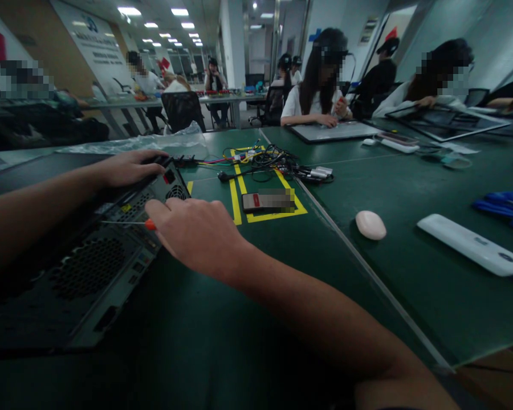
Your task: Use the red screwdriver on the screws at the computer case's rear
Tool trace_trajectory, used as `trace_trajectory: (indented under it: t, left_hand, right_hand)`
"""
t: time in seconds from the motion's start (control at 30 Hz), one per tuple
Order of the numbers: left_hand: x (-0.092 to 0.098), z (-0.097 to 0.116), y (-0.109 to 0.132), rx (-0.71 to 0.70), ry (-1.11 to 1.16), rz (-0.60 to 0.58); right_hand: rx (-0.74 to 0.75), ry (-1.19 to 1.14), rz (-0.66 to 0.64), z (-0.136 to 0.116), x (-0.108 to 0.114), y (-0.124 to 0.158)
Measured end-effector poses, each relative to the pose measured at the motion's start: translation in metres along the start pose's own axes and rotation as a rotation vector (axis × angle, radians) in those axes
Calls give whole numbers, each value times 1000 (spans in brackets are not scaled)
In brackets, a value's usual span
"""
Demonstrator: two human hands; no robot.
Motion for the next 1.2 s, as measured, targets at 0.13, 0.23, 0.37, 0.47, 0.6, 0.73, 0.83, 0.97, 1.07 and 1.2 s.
trace_trajectory:
  t: [0.13, 0.23, 0.37, 0.47, 0.6, 0.73, 0.83, 0.97, 1.07, 1.2]
  left_hand:
    - [0, 1, 2, 5, 5, -3]
    - [0, 2, 2, 0, 2, -6]
    - [0, 4, 2, -10, -4, 5]
    - [0, 3, 2, -9, -13, 14]
    - [0, 0, 1, 27, -42, 15]
    - [0, -1, -1, 30, -61, 33]
    - [0, 0, -1, 13, -53, 37]
    - [-1, 0, -2, -12, -24, 23]
    - [-1, -2, -2, -9, -18, 22]
    - [-1, -3, -3, 2, -27, 28]
  right_hand:
    - [-1, -1, -1, -1, 1, 0]
    - [1, -2, -6, -2, 1, 1]
    - [10, -5, 3, -2, 0, 0]
    - [9, -15, -4, -3, -2, 0]
    - [5, -19, -16, -4, -2, 0]
    - [3, -26, -18, -6, -2, -1]
    - [-2, -39, -17, -6, -2, -1]
    - [18, -32, -3, -7, -2, -1]
    - [45, 9, 11, -7, -1, 0]
    - [52, 42, 9, -6, -3, 0]
Point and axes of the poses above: each hand's wrist, its own y-axis away from the middle knuckle, its own x-axis out of the back of the hand, z = x × y, the point moved 9 cm from there along -y, towards the middle knuckle, and after that the axes turned 12 degrees about x, right-handed, at the moved point
